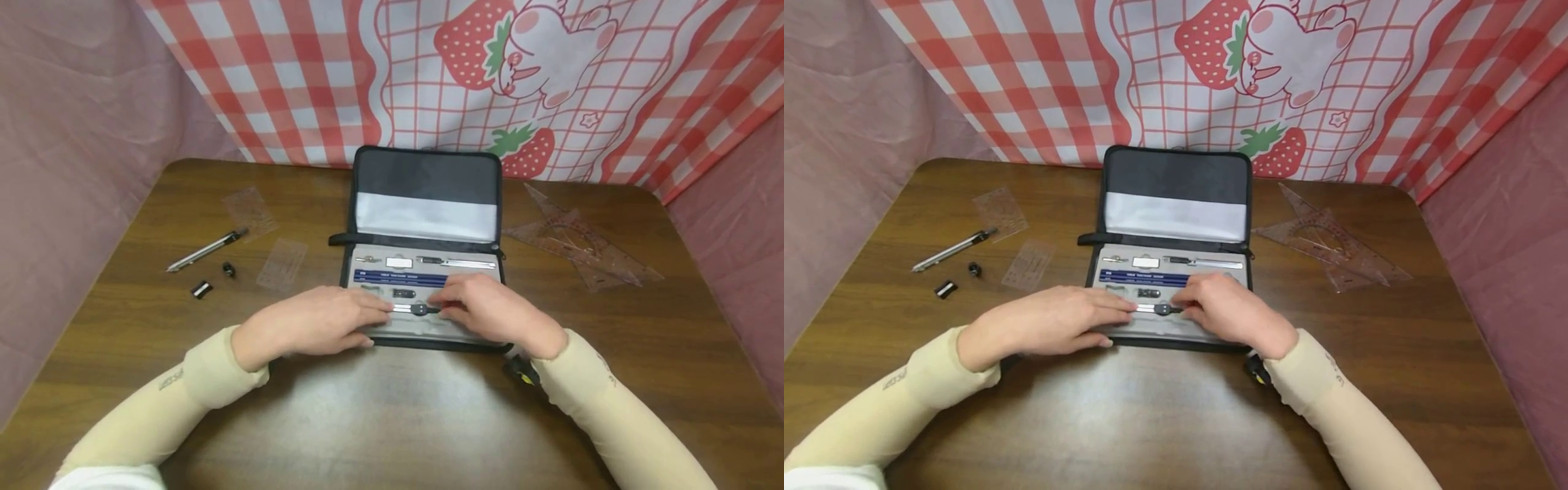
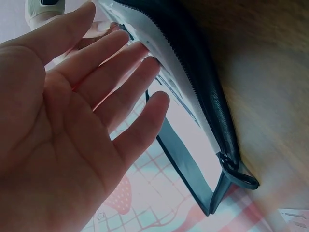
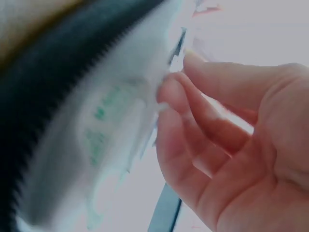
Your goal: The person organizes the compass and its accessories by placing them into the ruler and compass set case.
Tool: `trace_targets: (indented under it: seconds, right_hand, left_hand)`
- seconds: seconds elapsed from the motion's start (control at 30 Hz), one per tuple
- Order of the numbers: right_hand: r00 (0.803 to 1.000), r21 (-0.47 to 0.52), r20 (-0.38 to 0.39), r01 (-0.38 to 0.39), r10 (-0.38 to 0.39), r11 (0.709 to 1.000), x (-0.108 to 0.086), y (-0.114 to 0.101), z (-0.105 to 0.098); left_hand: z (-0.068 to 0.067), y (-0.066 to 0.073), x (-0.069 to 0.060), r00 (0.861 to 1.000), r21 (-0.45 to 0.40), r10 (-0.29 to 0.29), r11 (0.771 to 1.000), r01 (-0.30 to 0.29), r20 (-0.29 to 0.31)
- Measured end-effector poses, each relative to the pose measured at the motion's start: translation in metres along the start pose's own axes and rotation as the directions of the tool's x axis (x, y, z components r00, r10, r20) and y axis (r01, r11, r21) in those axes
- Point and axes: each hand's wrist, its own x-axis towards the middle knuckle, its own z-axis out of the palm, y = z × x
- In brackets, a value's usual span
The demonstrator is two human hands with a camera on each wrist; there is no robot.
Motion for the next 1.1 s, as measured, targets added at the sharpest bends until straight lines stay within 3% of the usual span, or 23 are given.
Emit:
trace_targets:
  seconds: [0.23,0.43,0.63,0.77,0.87,0.93,1.0,1.1]
  right_hand:
    - [0.995,-0.101,0.073,0.068,-0.06,0.993,-0.004,-0.008,-0.003]
    - [0.994,-0.209,0.111,0.026,-0.002,0.977,-0.006,-0.019,0.0]
    - [0.993,-0.194,0.115,0.004,0.019,0.981,-0.005,-0.019,0.0]
    - [0.993,-0.173,0.116,-0.012,0.033,0.985,-0.004,-0.017,-0.001]
    - [0.991,-0.164,0.124,-0.03,0.051,0.986,-0.005,-0.015,-0.002]
    - [0.99,-0.158,0.13,-0.037,0.057,0.987,-0.005,-0.014,-0.002]
    - [0.989,-0.15,0.135,-0.046,0.066,0.988,-0.005,-0.013,-0.002]
    - [0.988,-0.134,0.135,-0.063,0.081,0.989,-0.006,-0.011,-0.002]
  left_hand:
    - [0.001,0.004,0.0,1.0,0.02,-0.022,1.0,0.022,0.01]
    - [0.003,0.008,0.0,0.998,0.036,-0.058,0.998,0.057,0.017]
    - [0.003,0.009,0.0,0.999,0.052,-0.047,0.998,0.046,0.004]
    - [-0.001,0.002,-0.003,0.999,-0.017,-0.049,0.999,0.05,0.024]
    - [-0.01,-0.01,-0.01,0.995,-0.068,-0.097,0.993,0.098,0.014]
    - [-0.017,-0.024,-0.018,0.985,-0.088,-0.172,0.981,0.17,-0.013]
    - [-0.023,-0.042,-0.027,0.965,-0.104,-0.257,0.962,0.251,-0.045]
    - [-0.032,-0.071,-0.044,0.918,-0.143,-0.392,0.914,0.38,-0.067]
